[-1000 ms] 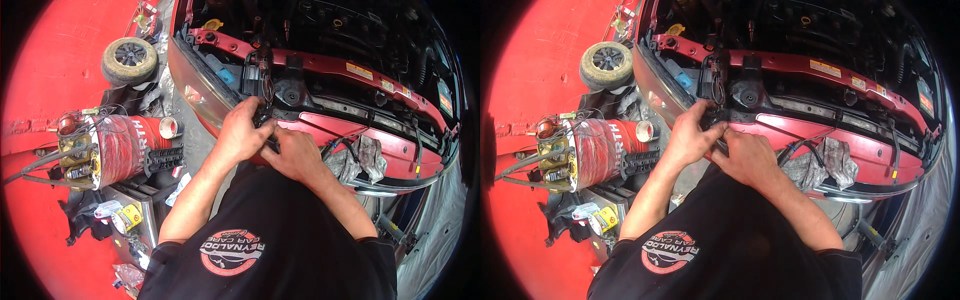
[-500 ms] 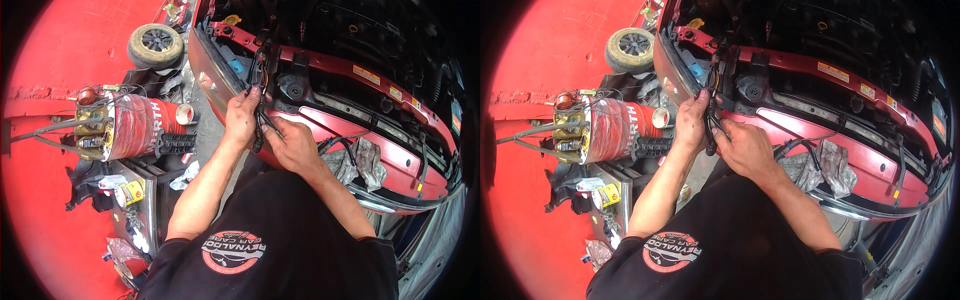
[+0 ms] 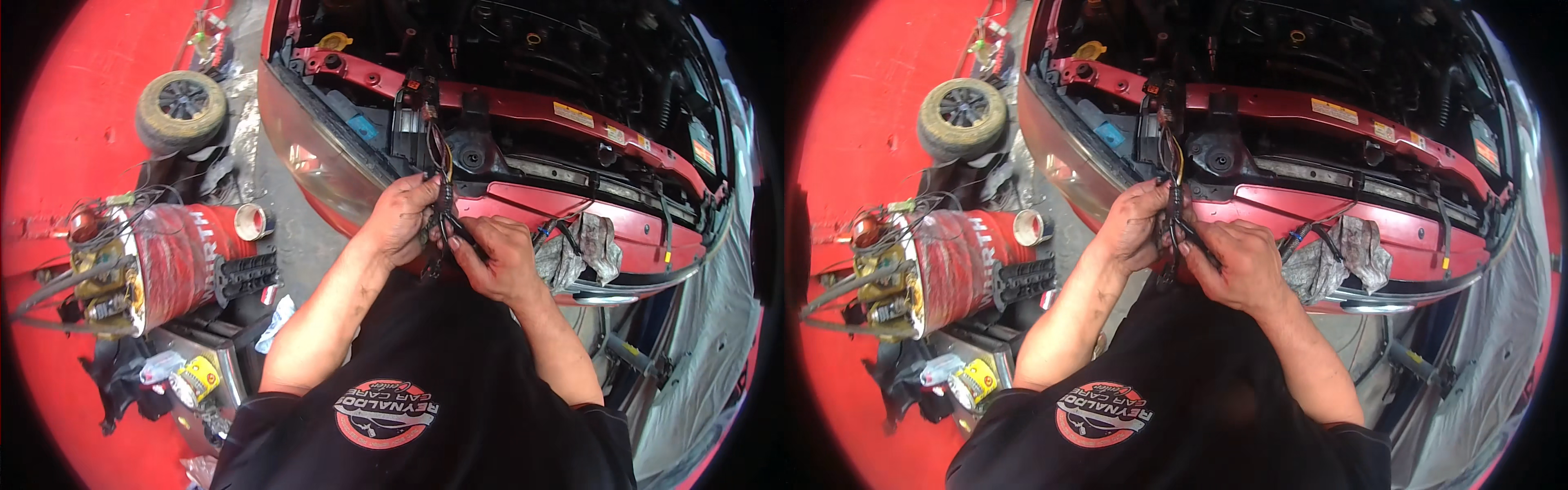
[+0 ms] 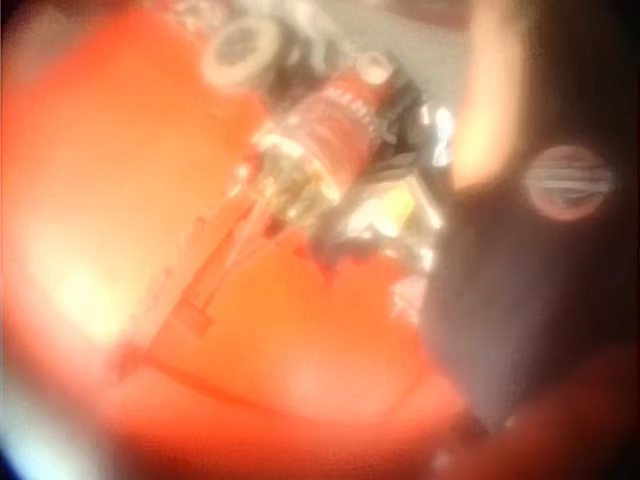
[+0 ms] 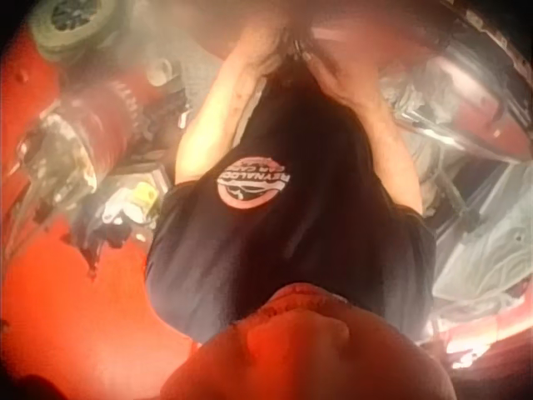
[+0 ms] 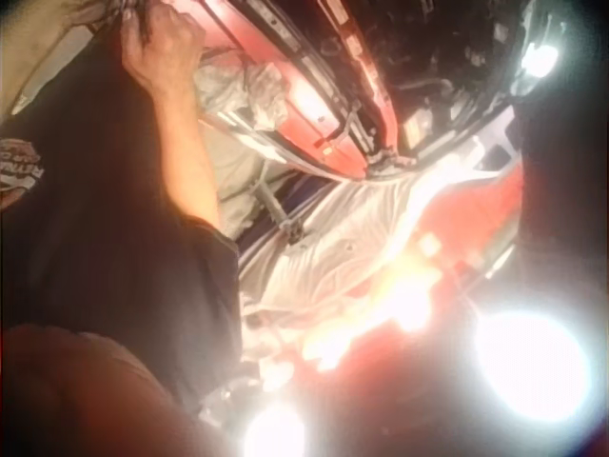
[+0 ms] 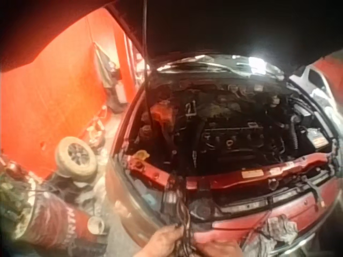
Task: The person manipulates a wire harness and electrical connector near a car engine, wipes a component with a rag, and probes a connector using a screwdriver.
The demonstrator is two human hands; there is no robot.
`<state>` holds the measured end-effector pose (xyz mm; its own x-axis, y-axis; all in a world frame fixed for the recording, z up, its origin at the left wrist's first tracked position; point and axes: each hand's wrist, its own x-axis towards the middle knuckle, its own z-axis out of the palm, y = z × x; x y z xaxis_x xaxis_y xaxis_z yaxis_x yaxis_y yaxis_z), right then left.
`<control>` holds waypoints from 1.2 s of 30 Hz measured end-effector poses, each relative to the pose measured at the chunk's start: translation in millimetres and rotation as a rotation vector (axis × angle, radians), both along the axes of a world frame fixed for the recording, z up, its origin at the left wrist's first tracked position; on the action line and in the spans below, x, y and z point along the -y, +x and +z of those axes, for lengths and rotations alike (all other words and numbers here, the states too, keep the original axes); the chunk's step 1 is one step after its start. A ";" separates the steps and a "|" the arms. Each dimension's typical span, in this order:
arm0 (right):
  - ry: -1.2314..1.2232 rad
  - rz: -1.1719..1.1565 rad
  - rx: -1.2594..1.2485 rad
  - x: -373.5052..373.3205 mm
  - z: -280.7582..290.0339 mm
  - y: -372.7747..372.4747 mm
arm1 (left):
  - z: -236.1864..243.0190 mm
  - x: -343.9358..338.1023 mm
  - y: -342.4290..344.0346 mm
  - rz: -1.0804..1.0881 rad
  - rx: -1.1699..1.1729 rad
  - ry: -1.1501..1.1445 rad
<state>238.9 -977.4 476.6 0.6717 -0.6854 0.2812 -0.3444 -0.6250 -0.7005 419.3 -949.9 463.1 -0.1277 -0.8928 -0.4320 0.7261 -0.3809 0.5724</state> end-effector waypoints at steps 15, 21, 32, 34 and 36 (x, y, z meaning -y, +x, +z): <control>-0.123 -0.140 -0.008 -2.3 7.5 10.1 | 31.4 0.6 54.5 -0.011 1.181 -0.121; -0.091 -0.094 -0.108 0.1 7.6 15.0 | -4.3 -137.8 151.1 -0.665 1.342 0.319; 0.087 -0.091 -0.167 6.3 2.5 16.8 | -186.1 -278.8 177.8 -0.615 1.665 0.725; 0.345 -0.233 -0.146 7.1 8.7 24.2 | -191.8 -287.9 178.1 -0.530 1.595 0.837; 0.546 -0.332 -0.056 5.1 14.0 40.1 | -206.7 -295.7 189.7 -0.561 1.449 0.880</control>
<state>279.0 -982.5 490.7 0.4022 -0.8943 -0.1962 -0.5036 -0.0371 -0.8631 609.0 -654.3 256.5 0.5727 -0.3473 -0.7426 -0.4341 -0.8969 0.0846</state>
